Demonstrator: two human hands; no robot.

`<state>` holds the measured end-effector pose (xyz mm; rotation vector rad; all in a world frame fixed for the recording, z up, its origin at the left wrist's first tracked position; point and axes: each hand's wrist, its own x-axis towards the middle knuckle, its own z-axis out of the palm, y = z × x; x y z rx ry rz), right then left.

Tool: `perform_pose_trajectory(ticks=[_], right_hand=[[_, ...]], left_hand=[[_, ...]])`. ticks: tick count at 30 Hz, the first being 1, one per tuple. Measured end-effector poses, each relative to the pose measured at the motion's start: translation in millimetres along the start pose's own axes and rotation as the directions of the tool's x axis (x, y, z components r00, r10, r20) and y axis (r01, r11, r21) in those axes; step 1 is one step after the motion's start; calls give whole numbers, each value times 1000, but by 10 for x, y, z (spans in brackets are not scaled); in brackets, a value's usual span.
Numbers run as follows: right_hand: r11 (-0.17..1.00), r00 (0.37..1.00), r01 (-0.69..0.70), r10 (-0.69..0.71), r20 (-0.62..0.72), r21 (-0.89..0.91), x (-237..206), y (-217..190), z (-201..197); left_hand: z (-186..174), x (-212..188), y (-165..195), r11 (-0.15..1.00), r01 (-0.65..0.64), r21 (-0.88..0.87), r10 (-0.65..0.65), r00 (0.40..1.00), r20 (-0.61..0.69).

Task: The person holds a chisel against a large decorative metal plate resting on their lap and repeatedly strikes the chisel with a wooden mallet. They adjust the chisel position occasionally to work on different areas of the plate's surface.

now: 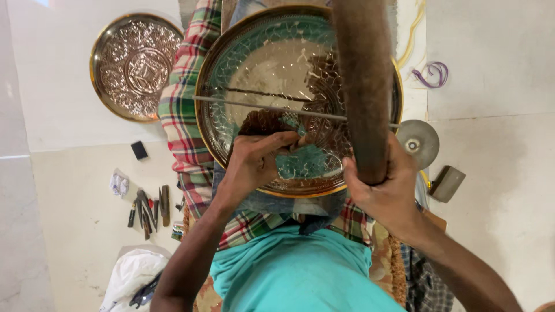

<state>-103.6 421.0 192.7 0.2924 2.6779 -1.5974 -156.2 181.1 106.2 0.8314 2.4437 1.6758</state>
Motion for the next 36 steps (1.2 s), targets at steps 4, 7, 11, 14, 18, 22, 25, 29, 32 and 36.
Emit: perform_pose_trajectory(ticks=[4,7,11,14,18,22,25,29,32,36], right_hand=[[876,986,155,-108,127,-457,-60,78,-13],[944,994,109,-101,40,-313,-83,146,-21],[946,991,37,7,133,-323,-106,181,-78],[960,992,-20,53,112,-279,-146,156,-72],[900,999,7,17,51,-435,-204,84,-35],[936,985,-115,150,80,-333,-191,52,-23],[926,985,-109,149,85,-361,-166,76,-26],[929,990,-76,115,86,-362,-181,110,-20],[883,990,-28,90,109,-468,-197,108,-12],[945,991,-98,122,58,-311,-210,93,-30]], left_hand=[[-1,14,-6,998,-36,57,36,999,-1],[-2,22,2,998,-50,43,51,999,-16],[-6,24,4,999,-28,17,27,999,24],[-4,24,-15,996,-83,45,84,996,-7],[4,28,-46,995,-87,40,87,996,8],[-8,33,-45,996,-81,35,80,996,29],[-31,50,-31,996,-78,53,75,996,52],[-41,66,-17,999,-36,41,32,995,93],[-39,72,-34,990,-136,34,135,990,35],[-46,75,-85,994,-84,65,75,989,126]])
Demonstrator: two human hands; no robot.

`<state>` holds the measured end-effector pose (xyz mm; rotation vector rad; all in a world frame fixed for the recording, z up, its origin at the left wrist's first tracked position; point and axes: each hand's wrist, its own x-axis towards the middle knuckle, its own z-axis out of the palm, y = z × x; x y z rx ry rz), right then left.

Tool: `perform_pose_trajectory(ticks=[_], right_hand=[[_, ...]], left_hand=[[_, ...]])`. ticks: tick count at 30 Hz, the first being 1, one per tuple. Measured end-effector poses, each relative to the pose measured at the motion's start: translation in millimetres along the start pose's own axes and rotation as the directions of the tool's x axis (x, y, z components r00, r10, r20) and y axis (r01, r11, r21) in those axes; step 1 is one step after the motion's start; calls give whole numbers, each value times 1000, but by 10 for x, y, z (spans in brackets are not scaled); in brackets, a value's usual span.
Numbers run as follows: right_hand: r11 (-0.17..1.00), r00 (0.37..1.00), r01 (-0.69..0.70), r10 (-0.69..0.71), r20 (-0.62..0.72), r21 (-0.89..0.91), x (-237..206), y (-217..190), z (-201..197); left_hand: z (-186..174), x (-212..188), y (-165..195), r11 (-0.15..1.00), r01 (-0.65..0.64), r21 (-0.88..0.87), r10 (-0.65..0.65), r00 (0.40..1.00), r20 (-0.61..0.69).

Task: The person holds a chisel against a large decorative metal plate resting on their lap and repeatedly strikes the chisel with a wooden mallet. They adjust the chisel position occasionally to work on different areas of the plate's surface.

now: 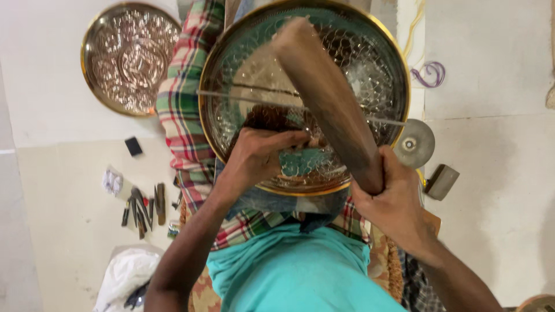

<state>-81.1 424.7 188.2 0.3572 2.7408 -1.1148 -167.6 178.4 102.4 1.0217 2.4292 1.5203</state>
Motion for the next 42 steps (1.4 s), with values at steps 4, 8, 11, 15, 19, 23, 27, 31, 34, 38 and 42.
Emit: perform_pose_trajectory(ticks=[4,8,11,15,19,23,27,31,34,38,42], right_hand=[[979,997,28,-13,74,-200,-53,61,-39],[981,1000,-9,6,15,192,-111,181,32],[948,1000,-29,25,18,317,-116,257,80],[946,1000,-2,11,-25,324,-62,281,47],[996,997,63,-65,34,59,30,217,-146],[993,982,113,-114,148,15,135,83,-349],[946,948,293,-270,165,-135,276,-46,-496],[945,920,279,-314,234,173,376,-169,-576],[923,904,322,-234,357,-210,424,-241,-702],[908,884,289,-130,450,-305,498,-285,-750],[708,849,403,-53,526,-579,543,-274,-694]], left_hand=[[85,-45,58,992,49,-113,-68,984,-167],[299,-73,223,685,78,-724,-388,881,-272],[478,-49,325,674,51,-737,-359,894,-267],[631,-25,359,881,195,-432,-368,856,-363],[688,-90,335,938,153,-312,-275,877,-395],[724,-127,282,953,99,-288,-214,890,-402],[747,-125,253,960,116,-256,-218,882,-418],[765,-131,248,950,132,-281,-250,864,-437],[755,-151,234,986,158,-47,-161,860,-483],[745,-169,228,984,150,-95,-177,862,-475],[740,-166,240,978,183,-101,-209,856,-473]])
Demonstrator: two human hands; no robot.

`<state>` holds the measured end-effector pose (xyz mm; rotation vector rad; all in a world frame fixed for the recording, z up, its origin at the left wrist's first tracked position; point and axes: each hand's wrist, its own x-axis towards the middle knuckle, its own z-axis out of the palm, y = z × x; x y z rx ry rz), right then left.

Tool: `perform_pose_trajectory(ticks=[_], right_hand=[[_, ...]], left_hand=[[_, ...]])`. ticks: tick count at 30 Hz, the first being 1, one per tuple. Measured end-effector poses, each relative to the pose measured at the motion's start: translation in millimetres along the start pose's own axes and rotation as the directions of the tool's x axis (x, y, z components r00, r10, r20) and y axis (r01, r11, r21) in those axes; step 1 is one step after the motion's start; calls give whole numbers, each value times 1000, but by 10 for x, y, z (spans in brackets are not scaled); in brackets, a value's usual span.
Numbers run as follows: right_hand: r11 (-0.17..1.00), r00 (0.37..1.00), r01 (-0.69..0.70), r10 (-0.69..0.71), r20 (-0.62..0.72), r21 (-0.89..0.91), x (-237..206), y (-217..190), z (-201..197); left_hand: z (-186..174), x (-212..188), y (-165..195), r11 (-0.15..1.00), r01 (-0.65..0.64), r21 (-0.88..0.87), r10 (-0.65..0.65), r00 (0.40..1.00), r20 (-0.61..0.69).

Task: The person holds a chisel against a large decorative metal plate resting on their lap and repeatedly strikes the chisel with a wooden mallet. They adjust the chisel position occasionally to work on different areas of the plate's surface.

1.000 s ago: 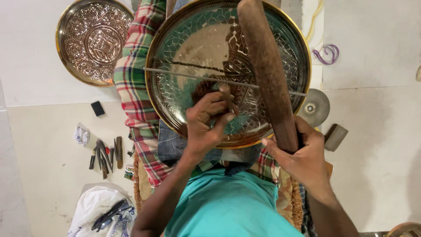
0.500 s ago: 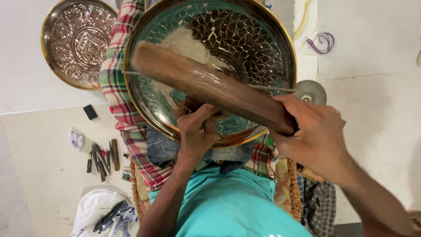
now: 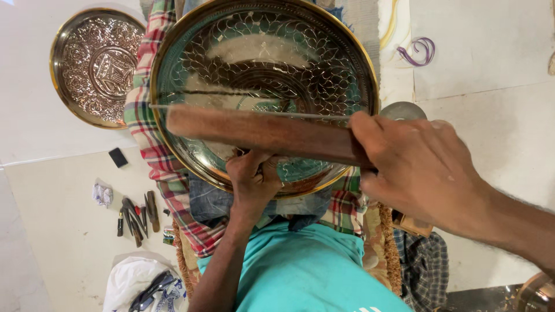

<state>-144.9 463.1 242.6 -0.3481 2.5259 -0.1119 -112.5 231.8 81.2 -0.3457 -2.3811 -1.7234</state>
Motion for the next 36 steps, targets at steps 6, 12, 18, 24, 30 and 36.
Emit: perform_pose_trajectory(ticks=[6,12,18,24,30,36], right_hand=[[1000,1000,7,-8,25,23,70,29,53],[1000,997,-14,16,-77,25,54,-2,114],[995,986,98,-99,-134,-17,46,23,49],[995,993,-90,86,78,51,62,-10,77],[970,995,-94,82,63,224,71,37,106],[974,983,-137,111,143,183,85,-25,111]], left_hand=[[2,5,4,1000,15,-19,-15,1000,18],[-7,33,4,1000,-9,-14,10,1000,21],[-17,45,31,1000,0,14,0,1000,31],[-29,49,37,1000,-8,30,7,999,50],[-39,79,90,997,13,-80,-7,997,76],[-47,80,86,1000,17,-17,-15,996,93]])
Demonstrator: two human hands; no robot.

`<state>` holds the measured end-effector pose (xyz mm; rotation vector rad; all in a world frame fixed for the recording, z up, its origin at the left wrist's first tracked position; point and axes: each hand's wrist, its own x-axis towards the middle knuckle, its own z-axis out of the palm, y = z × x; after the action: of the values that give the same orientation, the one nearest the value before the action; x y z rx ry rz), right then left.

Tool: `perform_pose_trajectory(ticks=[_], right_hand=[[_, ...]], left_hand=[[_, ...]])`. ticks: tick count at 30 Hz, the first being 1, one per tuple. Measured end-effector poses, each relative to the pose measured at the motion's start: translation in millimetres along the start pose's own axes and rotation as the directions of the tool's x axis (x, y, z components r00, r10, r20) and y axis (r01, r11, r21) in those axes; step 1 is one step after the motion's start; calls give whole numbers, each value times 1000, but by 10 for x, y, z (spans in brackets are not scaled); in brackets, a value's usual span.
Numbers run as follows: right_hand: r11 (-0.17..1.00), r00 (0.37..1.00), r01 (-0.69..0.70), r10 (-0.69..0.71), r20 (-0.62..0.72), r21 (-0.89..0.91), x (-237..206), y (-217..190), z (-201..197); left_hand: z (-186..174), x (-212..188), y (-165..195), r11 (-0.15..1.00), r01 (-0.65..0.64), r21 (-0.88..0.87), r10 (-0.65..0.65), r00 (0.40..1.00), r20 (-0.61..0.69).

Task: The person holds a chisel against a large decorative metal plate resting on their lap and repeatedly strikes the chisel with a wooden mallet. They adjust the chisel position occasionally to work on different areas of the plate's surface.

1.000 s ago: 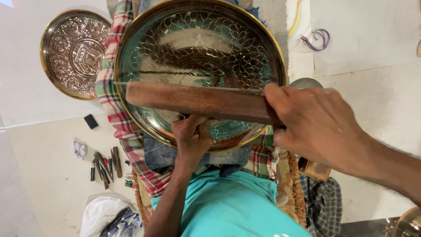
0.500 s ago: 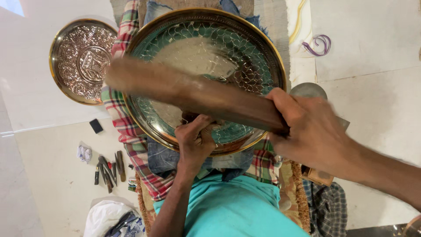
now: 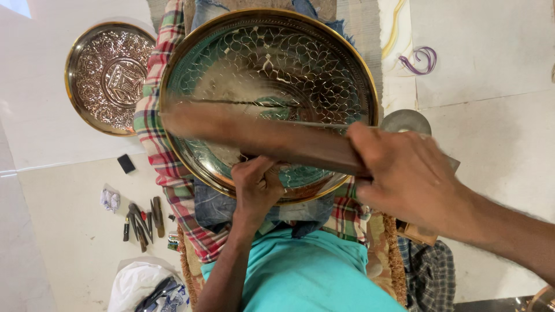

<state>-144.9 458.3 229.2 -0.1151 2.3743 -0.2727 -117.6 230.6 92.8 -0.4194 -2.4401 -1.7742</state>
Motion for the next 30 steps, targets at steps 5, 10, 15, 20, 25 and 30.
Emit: perform_pose_trajectory(ticks=[5,10,15,20,25,30], right_hand=[[993,970,116,-112,-217,7,-37,-22,-9],[959,889,90,45,-455,270,-32,124,114],[807,572,237,334,-749,541,60,197,706],[697,403,439,412,-817,567,276,244,1286],[469,483,500,547,-684,728,292,250,1574],[351,534,573,526,-662,741,225,61,1882]], left_hand=[[7,-10,-49,999,-43,21,43,999,3],[-65,-104,-46,999,-51,-20,49,995,-83],[-483,-143,-143,978,-102,-183,0,873,-488],[-717,-159,-213,975,-12,-222,-113,832,-542],[-650,-65,-289,916,-129,-381,-126,807,-577],[-684,132,-356,878,-232,-419,-37,840,-541]])
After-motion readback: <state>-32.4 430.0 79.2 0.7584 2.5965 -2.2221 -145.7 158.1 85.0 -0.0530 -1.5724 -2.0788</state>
